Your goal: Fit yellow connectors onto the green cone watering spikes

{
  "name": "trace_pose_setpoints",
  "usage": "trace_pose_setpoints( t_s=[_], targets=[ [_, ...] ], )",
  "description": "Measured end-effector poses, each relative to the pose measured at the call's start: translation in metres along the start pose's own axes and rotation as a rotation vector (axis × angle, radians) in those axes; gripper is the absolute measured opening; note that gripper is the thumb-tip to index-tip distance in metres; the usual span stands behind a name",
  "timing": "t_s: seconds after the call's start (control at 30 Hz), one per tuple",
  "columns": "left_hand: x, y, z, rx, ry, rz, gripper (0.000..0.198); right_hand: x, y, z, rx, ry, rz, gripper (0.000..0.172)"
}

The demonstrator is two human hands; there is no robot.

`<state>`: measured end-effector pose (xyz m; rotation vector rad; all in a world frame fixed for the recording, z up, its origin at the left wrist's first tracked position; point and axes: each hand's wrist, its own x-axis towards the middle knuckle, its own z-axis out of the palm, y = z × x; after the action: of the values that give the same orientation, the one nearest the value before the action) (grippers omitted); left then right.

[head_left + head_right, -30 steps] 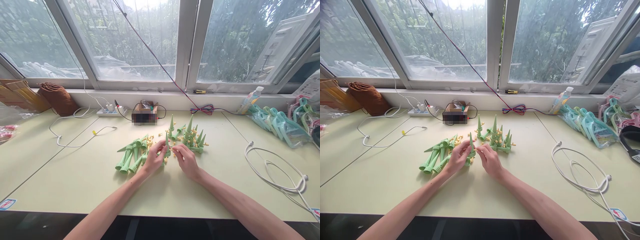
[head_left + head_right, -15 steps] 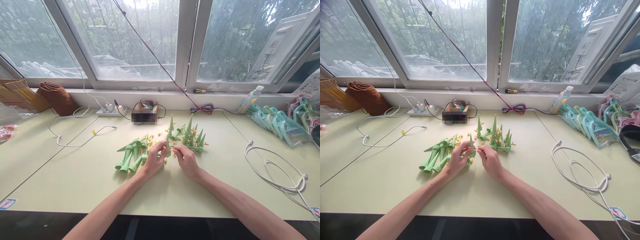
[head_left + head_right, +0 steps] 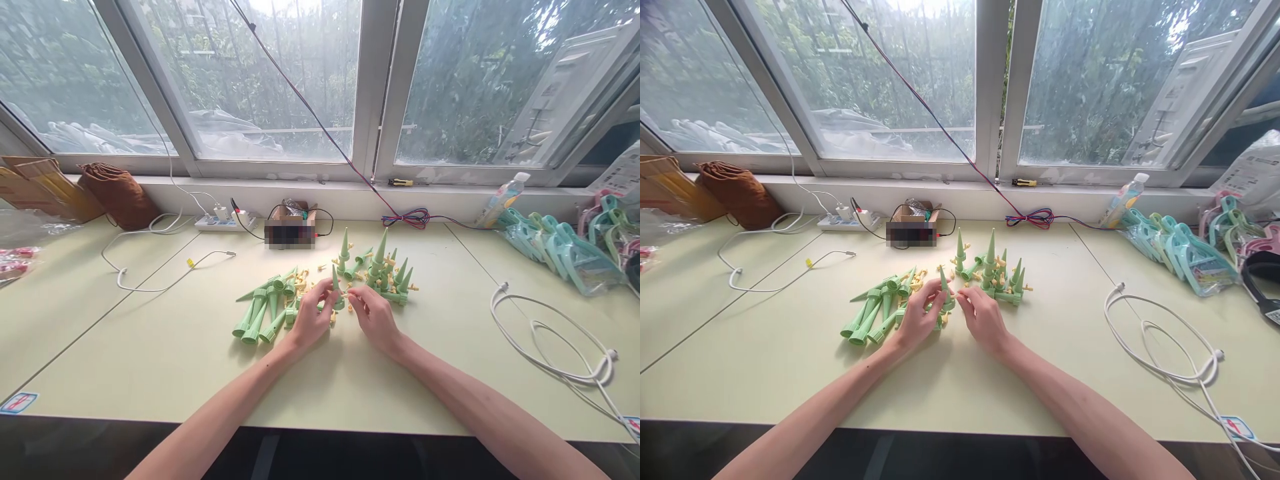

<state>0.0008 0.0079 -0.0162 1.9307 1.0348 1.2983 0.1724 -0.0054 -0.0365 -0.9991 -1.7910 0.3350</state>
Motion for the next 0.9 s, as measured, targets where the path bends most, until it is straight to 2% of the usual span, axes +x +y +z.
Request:
trace_pose_setpoints(
  t_s=[0.27, 0.67, 0.9],
  targets=[
    [0.0022, 0.006, -0.0005, -0.184, 0.072, -0.152, 0.031, -0.0007, 0.0019, -0.0014, 0.056, -0.073, -0.039, 0.024],
    [0.0015, 0.0027, 0.0016, -0.235, 0.093, -0.223, 0.037, -0.001, 0.0054, -0.0005, 0.035, -0.032, -0.124, 0.022],
    [0.0024, 0.0016, -0.0006, -0.239, 0.032, -0.189, 0.037, -0.002, 0.0075, -0.0011, -0.015, -0.021, -0.149, 0.02]
  ],
)
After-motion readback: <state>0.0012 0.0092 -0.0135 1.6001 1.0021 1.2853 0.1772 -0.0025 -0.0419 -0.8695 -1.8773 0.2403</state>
